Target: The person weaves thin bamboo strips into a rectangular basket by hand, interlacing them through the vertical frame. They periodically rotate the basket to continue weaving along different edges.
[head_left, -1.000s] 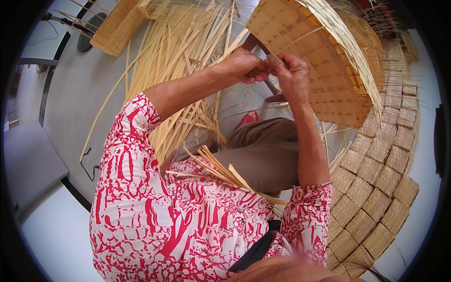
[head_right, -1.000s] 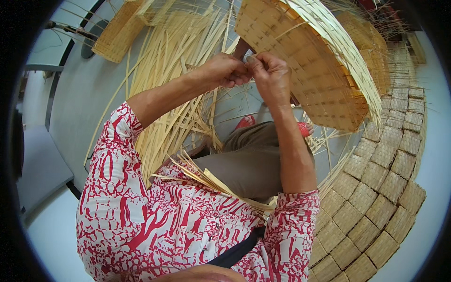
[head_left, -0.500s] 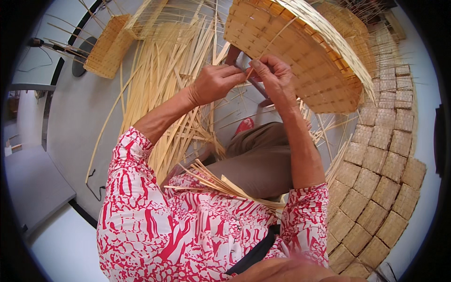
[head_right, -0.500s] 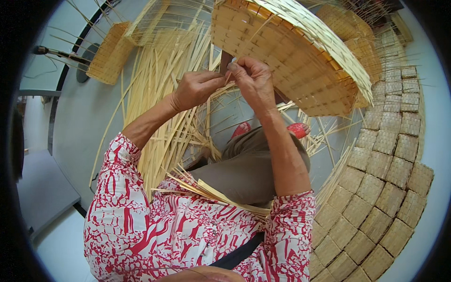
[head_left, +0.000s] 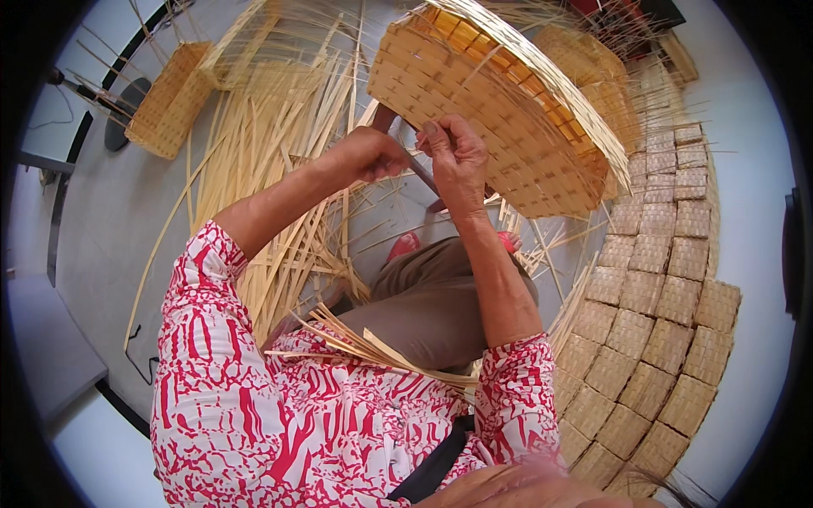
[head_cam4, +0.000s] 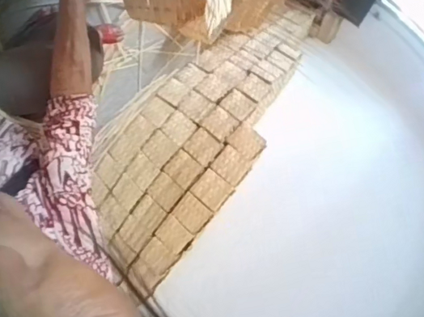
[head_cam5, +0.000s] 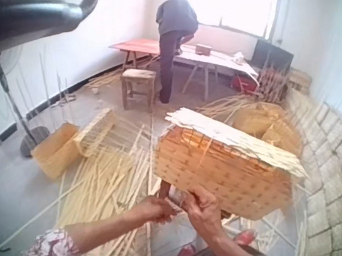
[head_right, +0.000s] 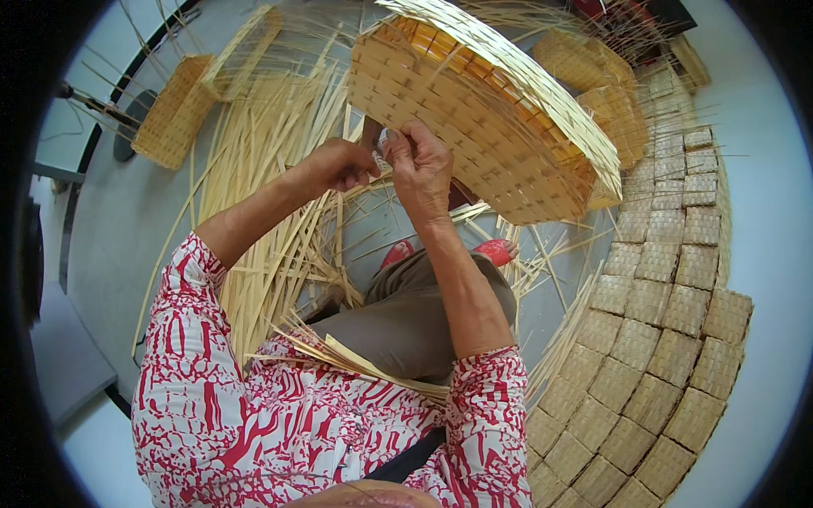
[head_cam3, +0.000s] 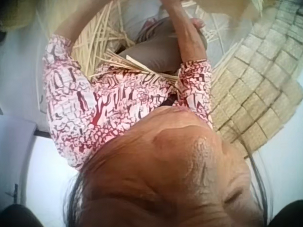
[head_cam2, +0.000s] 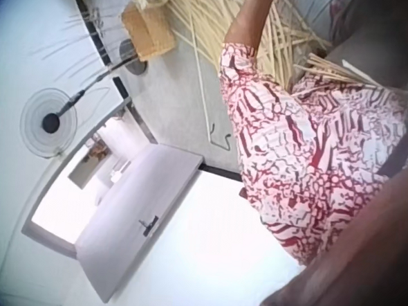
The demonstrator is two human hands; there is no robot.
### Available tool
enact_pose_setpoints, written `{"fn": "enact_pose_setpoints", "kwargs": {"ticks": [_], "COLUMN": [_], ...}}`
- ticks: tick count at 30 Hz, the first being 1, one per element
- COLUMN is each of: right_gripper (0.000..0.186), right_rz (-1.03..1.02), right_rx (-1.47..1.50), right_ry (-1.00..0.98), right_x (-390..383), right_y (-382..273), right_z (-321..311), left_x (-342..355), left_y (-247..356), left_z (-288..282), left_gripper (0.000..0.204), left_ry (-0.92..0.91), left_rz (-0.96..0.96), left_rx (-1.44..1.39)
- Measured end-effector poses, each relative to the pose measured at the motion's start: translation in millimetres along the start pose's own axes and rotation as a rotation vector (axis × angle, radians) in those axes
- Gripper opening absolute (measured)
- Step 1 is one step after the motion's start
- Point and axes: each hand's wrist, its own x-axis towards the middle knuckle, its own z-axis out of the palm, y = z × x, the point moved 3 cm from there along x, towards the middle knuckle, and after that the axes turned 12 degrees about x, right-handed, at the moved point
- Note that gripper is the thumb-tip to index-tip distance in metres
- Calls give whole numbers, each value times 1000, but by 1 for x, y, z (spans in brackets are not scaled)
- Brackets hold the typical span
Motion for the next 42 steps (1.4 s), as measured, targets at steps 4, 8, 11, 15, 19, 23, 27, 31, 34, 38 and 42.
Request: {"fn": "enact_pose_setpoints", "kwargs": {"ticks": [4,8,11,15,19,23,27,31,34,38,42], "right_gripper": [14,13,12,21,34,35,32,50,54,52,49], "right_rz": [0,72,136,-52,-561,-443,-68,148,183,171,108], "right_rx": [-119,-21,-2,-270,-956,-1190,-1129,-900,-757,-621,-588], "right_ry": [-53,-30,-70,-63,-104,-228,-394,-464,-391,-470,-483], "right_x": [0,1,1,9,38,85,123,122,110,106,97], "right_y": [11,14,15,-28,-72,-56,-46,-55,-58,-52,-50], "right_z": [-4,-7,-17,-37,-45,-43,-59,-56,-50,-54,-51], "left_x": [2,-3,14,2,-16,-21,-18,-14,-14,-13,-10], "left_y": [16,84,95,111,117,121,121,117,110,108,105], "left_z": [-2,2,-5,-6,-1,5,5,12,18,20,20], "left_gripper": [28,26,23,16,10,9,10,10,10,10,11], "left_ry": [427,417,128,-44,-112,-30,163,364,478,478,512], "left_rz": [605,853,741,718,679,776,973,1108,1170,1213,1236], "left_rx": [451,462,458,333,252,312,565,697,668,623,664]}}
